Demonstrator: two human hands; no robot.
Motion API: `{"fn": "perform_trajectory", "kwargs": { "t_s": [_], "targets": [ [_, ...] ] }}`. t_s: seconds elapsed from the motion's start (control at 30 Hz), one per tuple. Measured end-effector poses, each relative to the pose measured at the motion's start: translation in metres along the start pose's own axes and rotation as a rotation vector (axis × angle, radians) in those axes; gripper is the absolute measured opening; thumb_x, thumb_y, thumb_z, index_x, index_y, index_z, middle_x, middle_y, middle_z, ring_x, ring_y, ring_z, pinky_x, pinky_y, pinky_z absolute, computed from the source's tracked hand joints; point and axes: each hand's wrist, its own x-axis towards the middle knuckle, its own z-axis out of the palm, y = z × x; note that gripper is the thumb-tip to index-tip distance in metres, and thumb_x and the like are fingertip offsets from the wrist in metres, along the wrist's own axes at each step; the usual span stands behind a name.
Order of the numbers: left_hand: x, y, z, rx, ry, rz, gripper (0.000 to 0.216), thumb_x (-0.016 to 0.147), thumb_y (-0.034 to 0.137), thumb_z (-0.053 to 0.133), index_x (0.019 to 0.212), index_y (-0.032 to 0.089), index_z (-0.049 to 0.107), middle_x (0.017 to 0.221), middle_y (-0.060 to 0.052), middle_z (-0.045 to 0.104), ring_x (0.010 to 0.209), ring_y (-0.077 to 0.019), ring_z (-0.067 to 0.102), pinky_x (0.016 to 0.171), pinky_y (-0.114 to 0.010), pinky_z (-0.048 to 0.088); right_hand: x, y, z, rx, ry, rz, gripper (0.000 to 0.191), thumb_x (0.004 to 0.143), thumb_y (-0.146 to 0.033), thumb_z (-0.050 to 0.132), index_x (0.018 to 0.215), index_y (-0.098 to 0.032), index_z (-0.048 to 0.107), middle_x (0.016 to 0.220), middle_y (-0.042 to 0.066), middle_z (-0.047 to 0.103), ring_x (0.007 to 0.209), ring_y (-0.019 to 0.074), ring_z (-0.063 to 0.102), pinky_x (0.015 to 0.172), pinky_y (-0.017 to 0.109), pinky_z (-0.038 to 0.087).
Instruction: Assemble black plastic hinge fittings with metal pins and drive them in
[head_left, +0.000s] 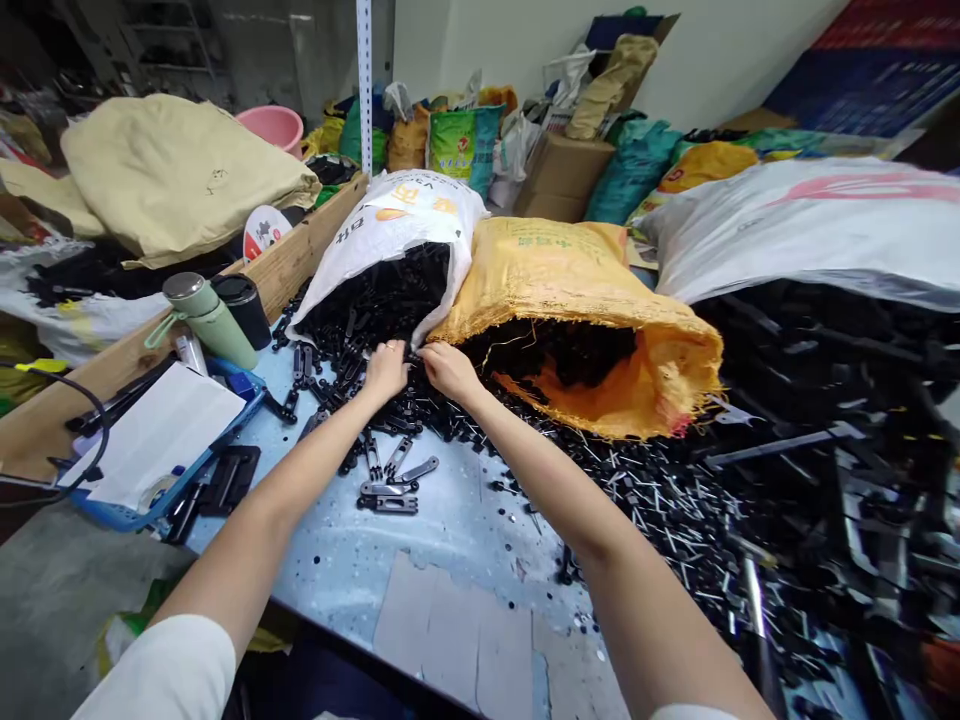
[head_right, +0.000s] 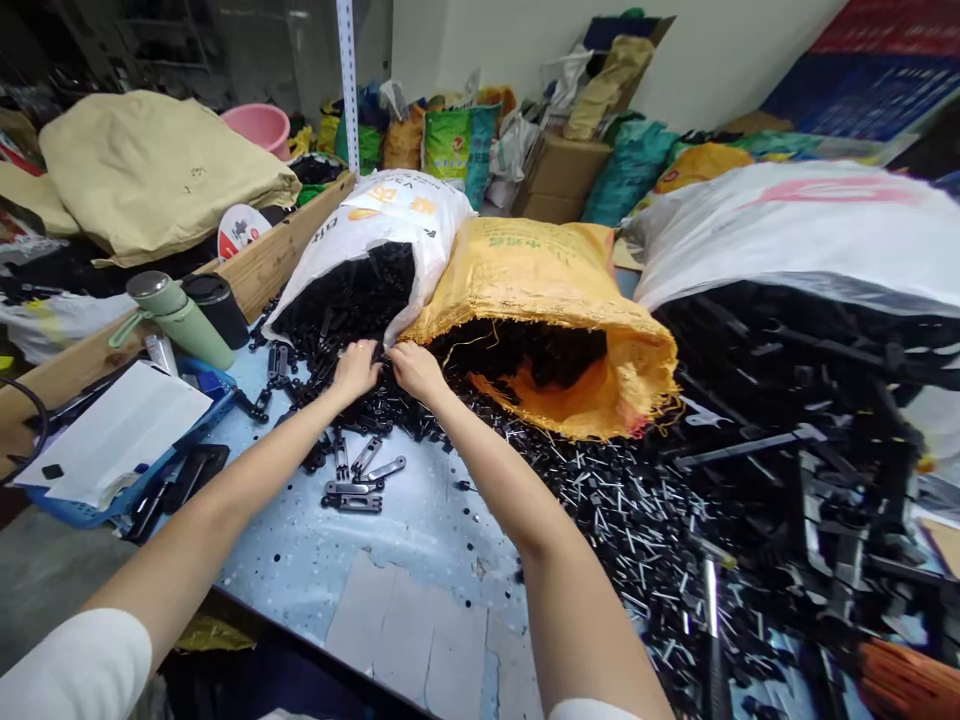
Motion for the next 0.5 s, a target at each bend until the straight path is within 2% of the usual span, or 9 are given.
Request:
{"fn": "perform_trajectory", "kwargs": {
  "t_s": [0.1,0.2,0.3,0.37,0.43,0.5],
  "targets": [
    [-0.019,0.004,-0.001,0.042,-0.013,-0.072,0.036,0.089,0.021,0.041,0.122,0.006,0.045,0.11,-0.018,0.056,0.102,-0.0252,0.053,0.086,-0.036,0.043,0.028,-0.017,0.01,-0.118,-0.124,0.179,0.036,0.092,-0.025,0.032,0.12,-0.016,0.052,0.115,0.014,0.055,0.106,0.0256,0.047,0.087,0.037,0.038],
    [-0.034,-0.023,-0.014,0.082,-0.015,-0.19,0.032,0.088,0.006,0.031,0.112,0.003,0.051,0.105,-0.02,0.057,0.099,-0.0246,0.055,0.083,-0.035,0.044,0.026,-0.019,0.017,-0.14,-0.154,0.232,0.036,0.092,-0.023,0.031,0.118,-0.015,0.053,0.115,0.016,0.054,0.103,0.0265,0.049,0.084,0.039,0.039],
    [-0.054,-0.065,-0.032,0.086,-0.003,-0.209,0.031,0.086,0.003,0.03,0.105,0.005,0.055,0.101,-0.019,0.058,0.098,-0.0248,0.055,0.085,-0.036,0.044,0.0,-0.013,0.019,-0.149,-0.18,0.192,0.04,0.091,-0.016,0.027,0.121,-0.018,0.053,0.115,0.013,0.056,0.103,0.025,0.051,0.086,0.037,0.038],
    [-0.074,-0.086,-0.044,0.035,0.05,-0.211,0.025,0.088,0.009,0.036,0.102,0.007,0.056,0.1,-0.017,0.058,0.096,-0.0249,0.056,0.085,-0.037,0.045,-0.021,-0.006,0.017,-0.164,-0.18,0.18,0.048,0.089,-0.011,0.025,0.132,-0.02,0.044,0.123,0.012,0.053,0.103,0.0239,0.053,0.086,0.036,0.039],
    [-0.099,-0.094,-0.056,-0.079,0.167,-0.186,0.019,0.088,0.018,0.044,0.1,0.01,0.057,0.097,-0.015,0.058,0.092,-0.024,0.057,0.083,-0.036,0.046,-0.042,0.001,0.016,-0.196,-0.172,0.204,0.056,0.086,-0.007,0.025,0.141,-0.019,0.032,0.137,0.012,0.042,0.103,0.023,0.055,0.085,0.035,0.04],
    [-0.125,-0.088,-0.07,-0.217,0.313,-0.127,0.016,0.086,0.027,0.052,0.093,0.014,0.057,0.09,-0.009,0.059,0.087,-0.022,0.058,0.08,-0.035,0.047,-0.063,0.008,0.014,-0.221,-0.142,0.229,0.062,0.083,-0.003,0.026,0.144,-0.014,0.025,0.145,0.014,0.031,0.106,0.023,0.055,0.089,0.037,0.04]
  ]
}}
